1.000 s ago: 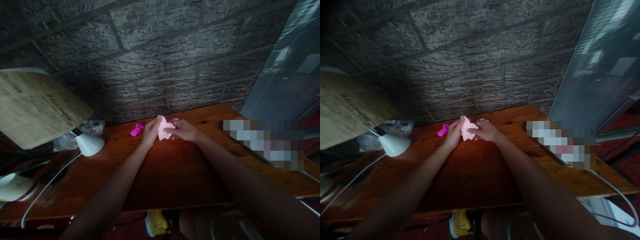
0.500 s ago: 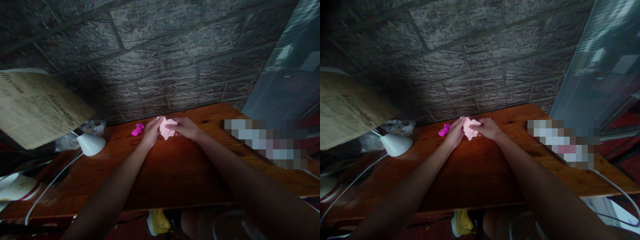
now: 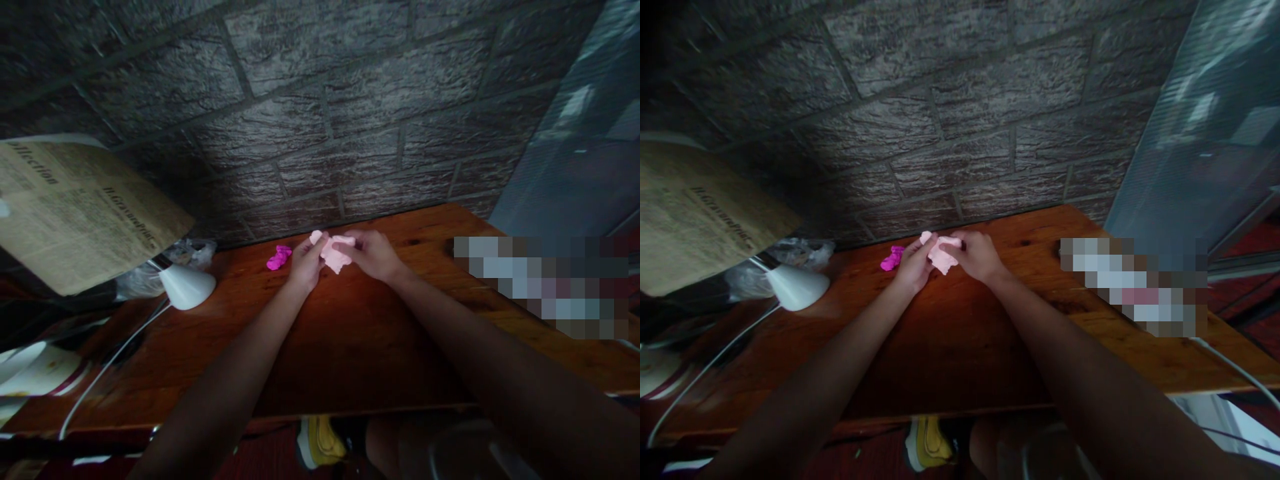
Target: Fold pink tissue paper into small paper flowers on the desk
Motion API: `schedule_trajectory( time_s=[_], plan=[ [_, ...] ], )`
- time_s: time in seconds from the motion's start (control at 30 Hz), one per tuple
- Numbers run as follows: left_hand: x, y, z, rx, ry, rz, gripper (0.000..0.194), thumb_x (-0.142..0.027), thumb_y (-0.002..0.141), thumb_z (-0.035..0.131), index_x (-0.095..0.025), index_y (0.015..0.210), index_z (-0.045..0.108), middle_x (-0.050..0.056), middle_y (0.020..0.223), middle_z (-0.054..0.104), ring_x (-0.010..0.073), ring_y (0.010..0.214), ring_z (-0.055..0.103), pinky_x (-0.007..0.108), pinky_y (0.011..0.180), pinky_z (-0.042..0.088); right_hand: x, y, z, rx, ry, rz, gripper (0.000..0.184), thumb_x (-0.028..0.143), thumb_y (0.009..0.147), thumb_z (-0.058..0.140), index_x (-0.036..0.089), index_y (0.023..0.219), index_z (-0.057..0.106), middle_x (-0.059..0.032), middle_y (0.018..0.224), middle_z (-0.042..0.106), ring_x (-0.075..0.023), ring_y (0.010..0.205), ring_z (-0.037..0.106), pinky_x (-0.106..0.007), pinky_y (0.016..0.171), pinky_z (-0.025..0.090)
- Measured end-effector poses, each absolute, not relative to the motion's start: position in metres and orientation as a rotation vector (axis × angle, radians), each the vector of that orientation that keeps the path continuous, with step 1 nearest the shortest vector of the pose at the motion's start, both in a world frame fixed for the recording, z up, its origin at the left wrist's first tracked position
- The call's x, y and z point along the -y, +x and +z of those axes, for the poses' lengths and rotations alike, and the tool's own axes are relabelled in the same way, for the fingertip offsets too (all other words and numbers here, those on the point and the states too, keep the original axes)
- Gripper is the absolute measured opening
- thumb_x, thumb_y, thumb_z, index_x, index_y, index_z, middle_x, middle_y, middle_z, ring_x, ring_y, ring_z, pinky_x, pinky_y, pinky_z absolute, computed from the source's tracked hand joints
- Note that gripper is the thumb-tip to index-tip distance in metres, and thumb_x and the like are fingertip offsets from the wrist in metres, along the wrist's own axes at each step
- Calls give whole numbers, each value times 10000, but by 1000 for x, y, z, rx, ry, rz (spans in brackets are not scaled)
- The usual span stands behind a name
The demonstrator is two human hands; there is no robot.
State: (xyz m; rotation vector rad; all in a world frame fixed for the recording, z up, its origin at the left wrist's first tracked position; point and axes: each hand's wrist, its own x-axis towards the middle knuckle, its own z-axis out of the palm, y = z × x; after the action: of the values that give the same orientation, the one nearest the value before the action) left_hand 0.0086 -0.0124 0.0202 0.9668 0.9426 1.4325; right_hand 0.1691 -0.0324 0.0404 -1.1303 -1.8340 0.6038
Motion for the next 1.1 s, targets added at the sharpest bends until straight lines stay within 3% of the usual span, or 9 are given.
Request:
schedule_trajectory(
  time_s=[0.3,0.57,0.8,0.93,1.1],
  plan=[
    [6,4,20,-975,903,1607,278,-375,703,847,-178,706,651,-25,688,664,101,647,611,243,655,489,53,158,56,1870,-952,445,188,302,931,658,212,1035,787,-46,953,795,-179,810,711,-254,760,484],
    [7,5,24,-1089,774,1734,350,-367,692,872,-155,680,594,-30,636,652,65,516,579,199,553,492,57,150,54,1615,-841,314,179,341,877,719,204,963,794,-27,830,785,-151,651,667,-254,633,498],
    [6,-2,31,-1170,664,1736,198,-225,890,698,-156,736,595,-24,649,661,58,520,619,172,572,535,44,166,66,1217,-858,376,310,510,894,664,215,968,729,-23,720,702,-162,596,632,-281,540,516],
    [10,2,28,-1134,914,1650,187,-301,932,642,-173,797,624,-10,691,682,78,537,624,176,517,511,30,174,56,1190,-959,512,290,462,898,649,187,980,694,-58,786,706,-174,612,645,-300,555,537],
    [15,12,17,-1115,1376,1607,317,-473,925,623,-190,783,645,-28,614,611,92,508,570,192,483,468,23,172,39,1327,-1076,592,306,417,910,620,181,1100,667,-71,884,735,-189,721,686,-299,631,557]
  ],
)
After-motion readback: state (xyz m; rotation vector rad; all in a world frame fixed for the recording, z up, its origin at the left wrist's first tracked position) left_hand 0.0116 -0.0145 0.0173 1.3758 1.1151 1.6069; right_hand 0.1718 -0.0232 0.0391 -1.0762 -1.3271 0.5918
